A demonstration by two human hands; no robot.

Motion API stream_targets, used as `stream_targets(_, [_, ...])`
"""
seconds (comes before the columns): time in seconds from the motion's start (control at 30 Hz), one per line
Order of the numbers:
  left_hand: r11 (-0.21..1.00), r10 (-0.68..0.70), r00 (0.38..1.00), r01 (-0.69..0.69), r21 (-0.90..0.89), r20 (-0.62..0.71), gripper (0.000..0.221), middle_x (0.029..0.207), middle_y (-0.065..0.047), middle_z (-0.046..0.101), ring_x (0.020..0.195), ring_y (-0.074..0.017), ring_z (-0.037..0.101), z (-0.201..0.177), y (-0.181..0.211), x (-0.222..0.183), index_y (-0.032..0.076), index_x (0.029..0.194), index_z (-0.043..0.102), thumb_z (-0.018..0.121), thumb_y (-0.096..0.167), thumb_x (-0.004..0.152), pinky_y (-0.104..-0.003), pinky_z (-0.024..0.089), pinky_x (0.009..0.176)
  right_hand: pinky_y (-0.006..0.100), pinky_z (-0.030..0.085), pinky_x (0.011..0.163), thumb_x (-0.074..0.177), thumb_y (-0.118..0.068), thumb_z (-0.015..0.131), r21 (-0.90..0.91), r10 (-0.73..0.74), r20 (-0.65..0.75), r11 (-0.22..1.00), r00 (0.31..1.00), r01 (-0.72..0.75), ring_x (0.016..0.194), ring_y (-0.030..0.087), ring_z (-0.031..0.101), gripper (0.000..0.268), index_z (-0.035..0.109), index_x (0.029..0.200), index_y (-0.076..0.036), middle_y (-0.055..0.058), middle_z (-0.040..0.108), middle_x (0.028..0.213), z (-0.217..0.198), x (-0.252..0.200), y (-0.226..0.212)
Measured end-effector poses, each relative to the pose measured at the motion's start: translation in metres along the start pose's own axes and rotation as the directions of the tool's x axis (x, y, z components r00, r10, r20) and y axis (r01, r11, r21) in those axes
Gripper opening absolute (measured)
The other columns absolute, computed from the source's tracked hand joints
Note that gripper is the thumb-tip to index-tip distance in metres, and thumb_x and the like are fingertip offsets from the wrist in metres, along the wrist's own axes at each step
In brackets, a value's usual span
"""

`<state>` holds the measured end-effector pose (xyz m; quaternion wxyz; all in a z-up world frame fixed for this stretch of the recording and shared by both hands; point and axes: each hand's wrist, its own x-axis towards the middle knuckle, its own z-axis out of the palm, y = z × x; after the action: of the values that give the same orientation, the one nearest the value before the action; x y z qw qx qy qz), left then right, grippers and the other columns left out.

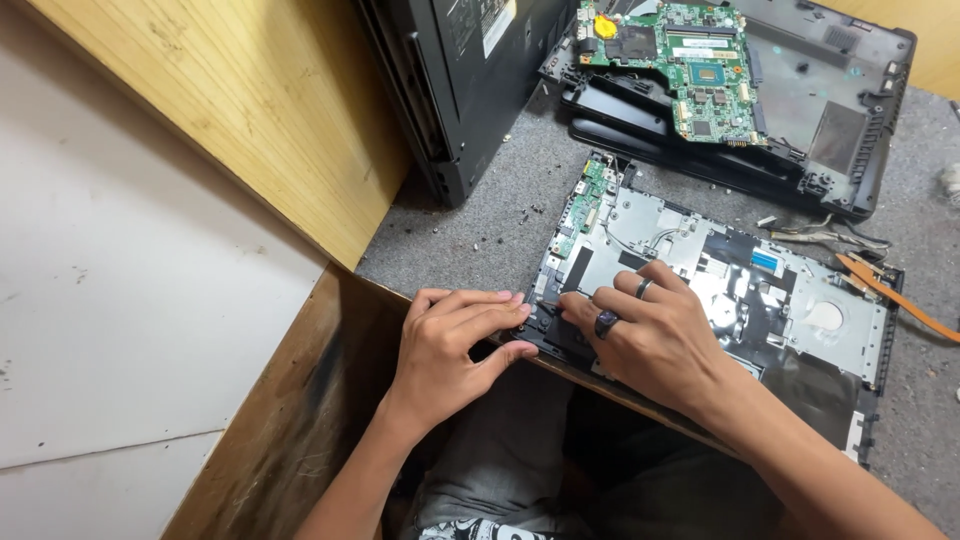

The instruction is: Disassembling and repairing internal components of a laptop, including the motherboard and ribbon cable connectors.

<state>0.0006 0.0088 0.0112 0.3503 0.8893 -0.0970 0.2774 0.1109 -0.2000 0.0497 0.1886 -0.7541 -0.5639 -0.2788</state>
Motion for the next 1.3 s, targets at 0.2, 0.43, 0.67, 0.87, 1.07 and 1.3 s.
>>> stream_targets(0.2, [0.999, -0.030, 0.999, 0.029, -0.022, -0.019, 0.027, 0.104, 0.005, 0.081, 0.106, -0.0145, 0.075, 0.002, 0.002, -0.001, 0.023, 0.106, 0.078, 0.085, 0.033, 0.082, -0.033, 0.045, 0.091, 0.034, 0.043, 0.068, 0.099, -0.019, 0.066, -0.019, 0.005, 0.033, 1.000, 0.999, -0.005, 0.059, 0.020, 0.048, 0.028, 0.072, 0.073, -0.010, -0.002, 0.046, 0.055, -0.002, -0.007, 0.005])
stream_targets(0.43, [0.999, -0.035, 0.999, 0.034, -0.043, -0.025, 0.027, 0.103, 0.005, 0.081, 0.105, -0.0143, 0.075, 0.004, -0.001, -0.001, 0.022, 0.106, 0.078, 0.086, 0.033, 0.082, -0.033, 0.045, 0.092, 0.036, 0.044, 0.070, 0.096, -0.015, 0.067, -0.045, -0.030, 0.074, 0.998, 0.997, 0.033, 0.060, 0.020, 0.050, 0.026, 0.072, 0.072, -0.011, 0.000, 0.052, 0.057, -0.001, -0.004, 0.002])
stream_targets(0.67, [1.000, -0.023, 1.000, 0.023, -0.012, -0.020, 0.026, 0.103, 0.005, 0.081, 0.104, -0.0142, 0.075, 0.004, 0.001, -0.001, 0.021, 0.105, 0.078, 0.084, 0.034, 0.083, -0.033, 0.044, 0.093, 0.035, 0.043, 0.068, 0.095, -0.014, 0.067, -0.063, -0.055, 0.088, 0.996, 0.995, 0.060, 0.060, 0.020, 0.048, 0.030, 0.068, 0.066, -0.009, 0.001, 0.051, 0.058, -0.001, 0.003, 0.001])
stream_targets(0.87, [0.999, -0.025, 1.000, 0.025, -0.036, -0.016, 0.025, 0.103, 0.006, 0.081, 0.104, -0.0139, 0.075, 0.005, -0.001, 0.001, 0.022, 0.104, 0.079, 0.085, 0.034, 0.083, -0.032, 0.045, 0.092, 0.033, 0.043, 0.062, 0.097, -0.012, 0.065, -0.012, -0.058, 0.064, 0.998, 0.996, 0.059, 0.058, 0.021, 0.047, 0.033, 0.067, 0.065, -0.008, 0.003, 0.050, 0.059, 0.000, 0.004, 0.001])
stream_targets(1.07, [0.999, -0.026, 1.000, 0.026, -0.025, 0.009, 0.026, 0.102, 0.005, 0.082, 0.103, -0.0141, 0.076, 0.002, -0.002, 0.004, 0.022, 0.105, 0.079, 0.085, 0.033, 0.082, -0.031, 0.045, 0.090, 0.033, 0.043, 0.061, 0.097, -0.010, 0.064, 0.006, -0.046, 0.037, 0.999, 0.998, 0.046, 0.058, 0.021, 0.047, 0.035, 0.064, 0.062, -0.007, 0.003, 0.050, 0.059, 0.005, 0.000, 0.001])
stream_targets(1.3, [0.999, -0.037, 0.999, 0.037, -0.019, 0.009, 0.026, 0.101, 0.005, 0.082, 0.102, -0.0140, 0.076, 0.002, 0.003, 0.005, 0.022, 0.104, 0.079, 0.086, 0.032, 0.082, -0.031, 0.046, 0.089, 0.035, 0.041, 0.062, 0.093, -0.011, 0.060, -0.029, -0.067, 0.057, 0.997, 0.996, 0.068, 0.061, 0.022, 0.046, 0.034, 0.060, 0.059, -0.011, 0.001, 0.047, 0.062, 0.002, 0.004, 0.005])
